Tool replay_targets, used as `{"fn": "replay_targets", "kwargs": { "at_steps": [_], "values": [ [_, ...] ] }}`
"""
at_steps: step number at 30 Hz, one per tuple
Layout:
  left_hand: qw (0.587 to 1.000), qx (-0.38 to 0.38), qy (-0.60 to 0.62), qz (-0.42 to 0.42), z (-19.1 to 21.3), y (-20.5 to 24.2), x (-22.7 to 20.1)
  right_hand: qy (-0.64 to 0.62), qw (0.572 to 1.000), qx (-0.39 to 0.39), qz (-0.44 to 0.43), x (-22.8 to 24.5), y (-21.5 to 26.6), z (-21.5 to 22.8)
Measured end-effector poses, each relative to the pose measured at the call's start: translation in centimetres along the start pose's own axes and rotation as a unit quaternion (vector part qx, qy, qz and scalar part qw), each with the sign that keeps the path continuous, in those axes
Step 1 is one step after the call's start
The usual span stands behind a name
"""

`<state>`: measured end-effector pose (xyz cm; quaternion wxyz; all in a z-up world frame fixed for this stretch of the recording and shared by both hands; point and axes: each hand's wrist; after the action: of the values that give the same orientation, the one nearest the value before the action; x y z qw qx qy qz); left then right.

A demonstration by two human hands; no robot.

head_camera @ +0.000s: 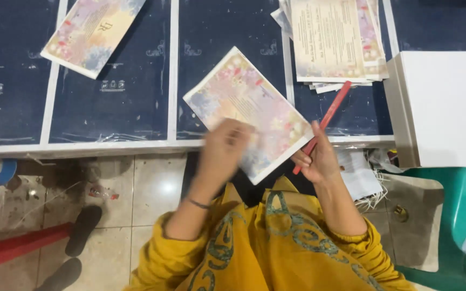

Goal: The person assembles books by inserting a stack of white paper into a decorative cover. They repeatedly pick up a cover, open it, place the paper inside, and then close the book before moving it aside.

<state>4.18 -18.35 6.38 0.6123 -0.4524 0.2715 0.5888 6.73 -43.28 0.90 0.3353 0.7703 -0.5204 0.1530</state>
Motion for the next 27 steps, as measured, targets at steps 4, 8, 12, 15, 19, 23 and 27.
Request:
{"fn": "replay_targets", "kwargs": {
  "at_steps": [4,8,12,15,19,23,27],
  "values": [
    [0.999,0.038,0.023,-0.014,-4.5,0.5,-2.7,-0.006,0.995,0.095,-0.010,-0.9,0.1,1.3],
    [0.995,0.077,-0.038,0.057,-5.3,0.4,-5.0,0.051,0.995,0.061,0.062,-1.8,0.5,3.2],
    [0.994,0.081,-0.029,0.066,-5.0,0.4,-5.4,0.089,0.988,0.063,0.106,-1.6,1.2,2.4],
    [0.986,0.107,0.075,0.103,-4.7,0.6,-4.1,0.102,0.987,0.057,0.113,-1.3,2.0,1.0],
    [0.972,0.125,0.154,0.123,-4.3,0.9,-4.0,0.152,0.979,0.048,0.129,-0.9,3.1,-1.2],
    [0.960,0.124,0.209,0.137,-4.8,1.0,-2.7,0.206,0.967,0.026,0.151,-0.3,3.4,-2.5],
    [0.972,0.134,0.158,0.112,-5.0,1.2,-2.1,0.319,0.929,-0.008,0.187,0.0,3.1,-3.3]
  ]
}}
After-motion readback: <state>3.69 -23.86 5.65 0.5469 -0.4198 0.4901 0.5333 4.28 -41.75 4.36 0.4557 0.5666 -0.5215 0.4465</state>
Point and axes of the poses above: each hand's wrist, its own y-axis away from the middle knuckle, its own z-axis out of the back of the hand, x = y × z, and after that the axes turned 9 degrees about -y, right-handed
